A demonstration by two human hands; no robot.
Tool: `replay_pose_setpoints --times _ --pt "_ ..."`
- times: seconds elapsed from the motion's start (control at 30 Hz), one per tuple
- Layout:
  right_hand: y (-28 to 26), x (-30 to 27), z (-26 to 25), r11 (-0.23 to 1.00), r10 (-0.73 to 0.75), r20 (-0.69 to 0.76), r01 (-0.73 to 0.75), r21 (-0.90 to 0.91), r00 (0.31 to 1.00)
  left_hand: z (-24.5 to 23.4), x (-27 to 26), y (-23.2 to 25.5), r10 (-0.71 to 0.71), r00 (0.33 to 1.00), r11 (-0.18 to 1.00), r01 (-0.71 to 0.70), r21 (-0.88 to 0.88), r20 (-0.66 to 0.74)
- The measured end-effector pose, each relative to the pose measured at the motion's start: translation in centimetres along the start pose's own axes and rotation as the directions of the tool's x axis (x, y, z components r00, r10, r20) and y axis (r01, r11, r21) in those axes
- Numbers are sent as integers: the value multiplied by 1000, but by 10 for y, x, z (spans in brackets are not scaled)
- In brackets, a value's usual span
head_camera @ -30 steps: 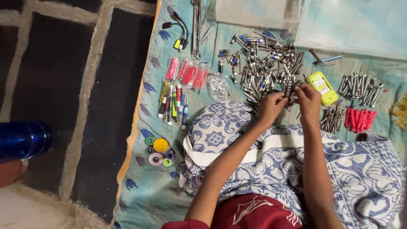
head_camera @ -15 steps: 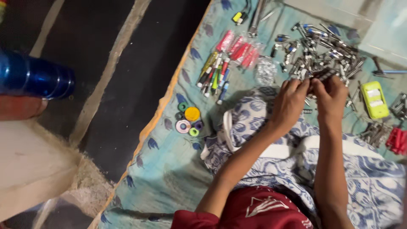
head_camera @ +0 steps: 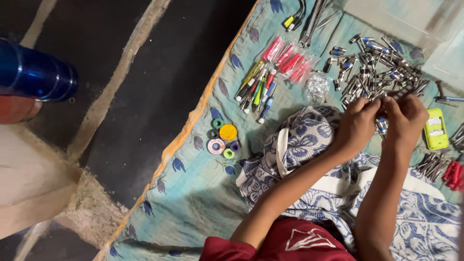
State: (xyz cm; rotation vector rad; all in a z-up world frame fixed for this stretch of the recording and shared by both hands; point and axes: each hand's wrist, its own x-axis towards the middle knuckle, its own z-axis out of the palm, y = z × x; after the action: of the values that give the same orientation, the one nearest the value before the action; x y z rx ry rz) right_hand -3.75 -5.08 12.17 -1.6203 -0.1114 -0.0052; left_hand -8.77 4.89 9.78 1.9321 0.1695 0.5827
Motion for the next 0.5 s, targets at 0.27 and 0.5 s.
replay_pose_setpoints --times 0.27,0.5 --pt "58 7 -20 979 202 -123 -201 27 972 25 0 -27 -41 989 996 30 81 143" --pt "87 22 -18 973 227 -123 -229 -3 966 28 4 -33 -83 978 981 46 188 193"
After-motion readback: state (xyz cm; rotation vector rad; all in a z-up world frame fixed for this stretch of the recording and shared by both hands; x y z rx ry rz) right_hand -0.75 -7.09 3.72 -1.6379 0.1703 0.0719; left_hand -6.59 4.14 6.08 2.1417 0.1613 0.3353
